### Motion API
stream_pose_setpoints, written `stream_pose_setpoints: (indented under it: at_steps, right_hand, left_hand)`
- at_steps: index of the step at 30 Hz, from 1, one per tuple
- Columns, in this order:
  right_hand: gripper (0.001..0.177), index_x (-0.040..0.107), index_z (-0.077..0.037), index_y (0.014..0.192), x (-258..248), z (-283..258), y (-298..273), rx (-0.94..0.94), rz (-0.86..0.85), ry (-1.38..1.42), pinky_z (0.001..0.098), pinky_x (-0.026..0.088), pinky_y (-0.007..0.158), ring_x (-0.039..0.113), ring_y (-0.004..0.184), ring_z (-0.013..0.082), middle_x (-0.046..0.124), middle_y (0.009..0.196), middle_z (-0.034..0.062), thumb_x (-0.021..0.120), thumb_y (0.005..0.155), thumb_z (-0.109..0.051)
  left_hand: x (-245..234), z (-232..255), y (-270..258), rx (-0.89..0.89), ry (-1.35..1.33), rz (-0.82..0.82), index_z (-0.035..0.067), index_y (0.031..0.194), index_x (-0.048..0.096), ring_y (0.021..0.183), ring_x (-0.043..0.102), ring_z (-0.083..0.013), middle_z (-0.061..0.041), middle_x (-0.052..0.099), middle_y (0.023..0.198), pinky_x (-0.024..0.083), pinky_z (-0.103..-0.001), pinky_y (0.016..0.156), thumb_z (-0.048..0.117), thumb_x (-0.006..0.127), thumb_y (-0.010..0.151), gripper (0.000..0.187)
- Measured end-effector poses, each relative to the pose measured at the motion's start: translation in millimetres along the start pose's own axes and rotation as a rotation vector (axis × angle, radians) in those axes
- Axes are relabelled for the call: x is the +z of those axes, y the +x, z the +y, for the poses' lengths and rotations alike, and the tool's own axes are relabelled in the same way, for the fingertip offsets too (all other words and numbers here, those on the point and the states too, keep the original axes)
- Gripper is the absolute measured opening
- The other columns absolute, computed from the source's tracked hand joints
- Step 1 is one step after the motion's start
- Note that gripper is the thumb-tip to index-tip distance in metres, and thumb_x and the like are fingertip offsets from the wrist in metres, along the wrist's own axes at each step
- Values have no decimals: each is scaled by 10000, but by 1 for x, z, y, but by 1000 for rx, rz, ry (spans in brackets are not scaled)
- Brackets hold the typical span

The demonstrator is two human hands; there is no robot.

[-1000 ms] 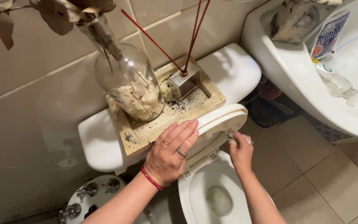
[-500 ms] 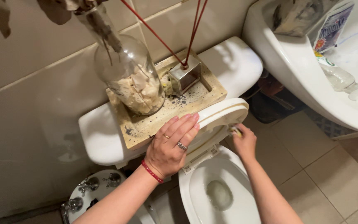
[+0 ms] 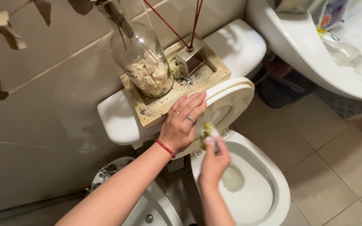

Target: The person cleans a bathroom toilet by first wiping the tank and seat with a sponge, then applying liquid from a bottle to the seat and rim, and finally scrubbing the bowl with a toilet brush. The person handles a decorative tray and a plastic bottle during the process.

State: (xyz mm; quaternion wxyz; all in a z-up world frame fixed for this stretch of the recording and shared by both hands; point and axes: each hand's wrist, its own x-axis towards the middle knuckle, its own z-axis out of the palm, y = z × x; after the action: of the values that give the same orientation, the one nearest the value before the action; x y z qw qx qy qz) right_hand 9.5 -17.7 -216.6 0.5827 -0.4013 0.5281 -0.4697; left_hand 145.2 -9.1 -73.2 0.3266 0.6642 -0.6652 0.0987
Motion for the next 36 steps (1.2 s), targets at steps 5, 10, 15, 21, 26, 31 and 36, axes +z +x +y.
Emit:
stream_pose_setpoints:
  at_steps: [5,10,15,21,26,31,36]
  right_hand:
    - [330,703,58,1166,34,-6,-89,-207,36,-222,341,543,894,712,1024,211,754,1125,156,690,839,18]
    - [266,705,5,1030,61,0,-97,-205,-12,-241,336,563,762,723,835,264,728,956,144,696,768,52]
    - [271,713,-10,1046,51,45,-106,-83,101,-277,342,568,762,726,834,238,740,939,143,719,779,36]
    - [279,737,-14,1158,81,132,-77,452,282,86,371,593,765,732,854,213,781,990,117,739,883,-56]
    - [375,609,3,1290,78,125,-64,779,187,824,437,599,685,704,796,286,697,999,162,582,943,-137]
    - [347,741,5,1153,60,91,-69,327,-140,131,360,573,753,725,837,220,785,958,106,590,841,22]
    - [280,782,2,1066,27,69,-58,46,-227,-490,359,557,813,745,849,219,768,932,144,745,805,-92]
  left_hand:
    - [-16,-3,19,155,-11,-144,-56,1284,579,1513,372,-366,-176,418,1591,305,-463,1288,-61,551,829,455]
    - [-12,-12,23,247,-51,-187,-92,1283,528,1524,359,-395,-220,386,1603,347,-444,1270,-91,528,899,384]
    - [-1,-13,17,256,-25,-116,-69,1264,511,1502,395,-399,-213,418,1571,363,-449,1264,-82,517,938,327]
    - [3,-14,13,253,19,-84,-57,1270,524,1481,436,-372,-184,462,1540,393,-436,1251,-97,513,949,323]
    - [4,-15,14,261,-8,-73,-52,1215,531,1471,455,-373,-193,485,1529,402,-430,1244,-91,516,960,259]
    - [4,-15,13,275,-13,-46,-65,1183,546,1454,461,-377,-199,491,1514,406,-437,1227,-83,525,942,242]
    - [-3,-9,17,258,-61,-25,-65,1204,567,1435,478,-373,-191,514,1496,411,-431,1212,-87,551,956,250]
